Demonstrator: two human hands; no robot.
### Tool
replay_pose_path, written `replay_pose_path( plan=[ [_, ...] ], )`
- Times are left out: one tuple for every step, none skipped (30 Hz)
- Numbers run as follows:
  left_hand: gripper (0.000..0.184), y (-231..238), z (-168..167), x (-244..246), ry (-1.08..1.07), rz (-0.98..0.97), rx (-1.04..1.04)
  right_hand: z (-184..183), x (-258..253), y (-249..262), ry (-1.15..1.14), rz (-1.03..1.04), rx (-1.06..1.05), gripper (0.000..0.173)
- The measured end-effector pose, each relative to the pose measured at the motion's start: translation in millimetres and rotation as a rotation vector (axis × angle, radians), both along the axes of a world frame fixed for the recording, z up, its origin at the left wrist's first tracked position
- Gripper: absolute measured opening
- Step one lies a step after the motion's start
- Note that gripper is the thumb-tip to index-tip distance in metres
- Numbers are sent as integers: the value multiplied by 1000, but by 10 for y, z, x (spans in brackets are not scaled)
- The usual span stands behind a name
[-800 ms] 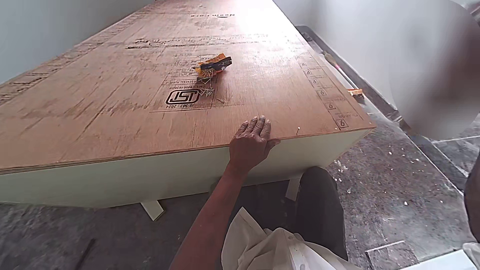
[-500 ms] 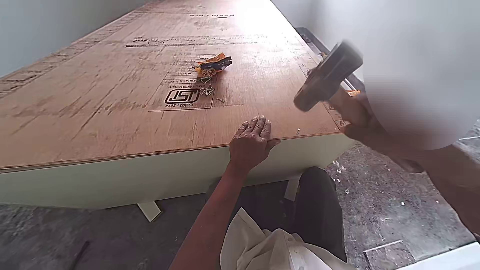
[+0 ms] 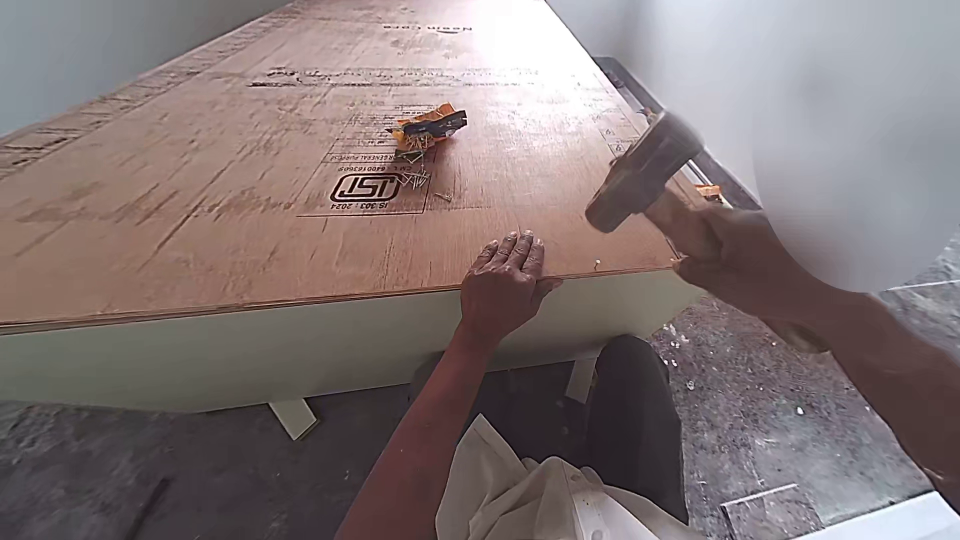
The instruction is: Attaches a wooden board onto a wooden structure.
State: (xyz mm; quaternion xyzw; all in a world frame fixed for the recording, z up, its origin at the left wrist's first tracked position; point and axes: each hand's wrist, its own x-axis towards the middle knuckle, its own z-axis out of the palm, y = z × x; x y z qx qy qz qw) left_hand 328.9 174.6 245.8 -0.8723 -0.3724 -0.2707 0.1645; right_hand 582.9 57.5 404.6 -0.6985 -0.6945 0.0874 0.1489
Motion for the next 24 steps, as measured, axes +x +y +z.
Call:
replay_pose_path(
  plan=[
    [63, 22, 11, 2, -2, 1, 11, 159, 55, -39, 86, -1, 145, 17],
    [63, 23, 8, 4, -8, -2, 15, 306, 122, -58, 166, -7, 302, 20],
    [62, 19, -3, 5, -18, -8, 15, 449, 195, -39, 256, -27, 431, 23],
    [62, 17, -10, 5, -24, -7, 14, 573, 240, 10, 385, -59, 536, 23],
    [61, 9, -14, 6, -24, -5, 7, 646, 249, 54, 491, -94, 607, 21],
    [61, 9, -12, 6, -25, -7, 5, 641, 242, 87, 516, -122, 641, 21],
    [61, 11, -4, 4, -23, -6, 2, 550, 208, 88, 444, -136, 605, 20],
    [61, 11, -1, 1, -23, -6, -5, 383, 144, 45, 297, -125, 474, 20],
    [61, 10, 2, -1, -22, -5, -12, 182, 58, 11, 149, -102, 257, 18],
    [61, -3, -3, 3, -22, -6, -19, -24, -29, 24, -1, -91, -18, 15],
    [61, -16, -10, 10, -24, -9, -22, -204, -90, 72, -114, -68, -222, 14],
    [61, -8, 5, 9, -20, -17, -17, -280, -113, 109, -180, -35, -302, 12],
    [61, 49, 42, 28, -31, -8, 5, -219, -101, 173, -209, -2, -283, 11],
    [60, 27, 20, 25, -34, -4, -1, -160, -100, 141, -188, 20, -231, 12],
    [60, -24, -17, 9, -25, -9, -19, -94, -89, 50, -124, 25, -145, 14],
    [60, 2, -1, 8, -24, -7, -11, 40, -45, 9, -57, 29, -1, 16],
    [60, 20, 11, 10, -23, -3, -2, 189, 16, -26, 35, 24, 152, 17],
    [60, 15, 4, 12, -19, -2, -3, 327, 86, -43, 146, 14, 299, 20],
    [60, 16, 1, 15, -18, -1, -2, 454, 167, 5, 262, 3, 431, 23],
    [60, 13, -6, 18, -19, -1, -1, 558, 217, 85, 412, -14, 542, 22],
    [60, 4, -14, 16, -19, -1, -3, 614, 220, 149, 533, -39, 618, 21],
    [60, 8, -6, 11, -18, 0, -2, 600, 208, 187, 553, -73, 642, 22],
    [60, 12, -3, 8, -19, -1, -4, 501, 178, 174, 454, -100, 591, 22],
    [60, 8, -6, 9, -21, -2, -8, 328, 125, 109, 279, -103, 437, 22]
  ],
)
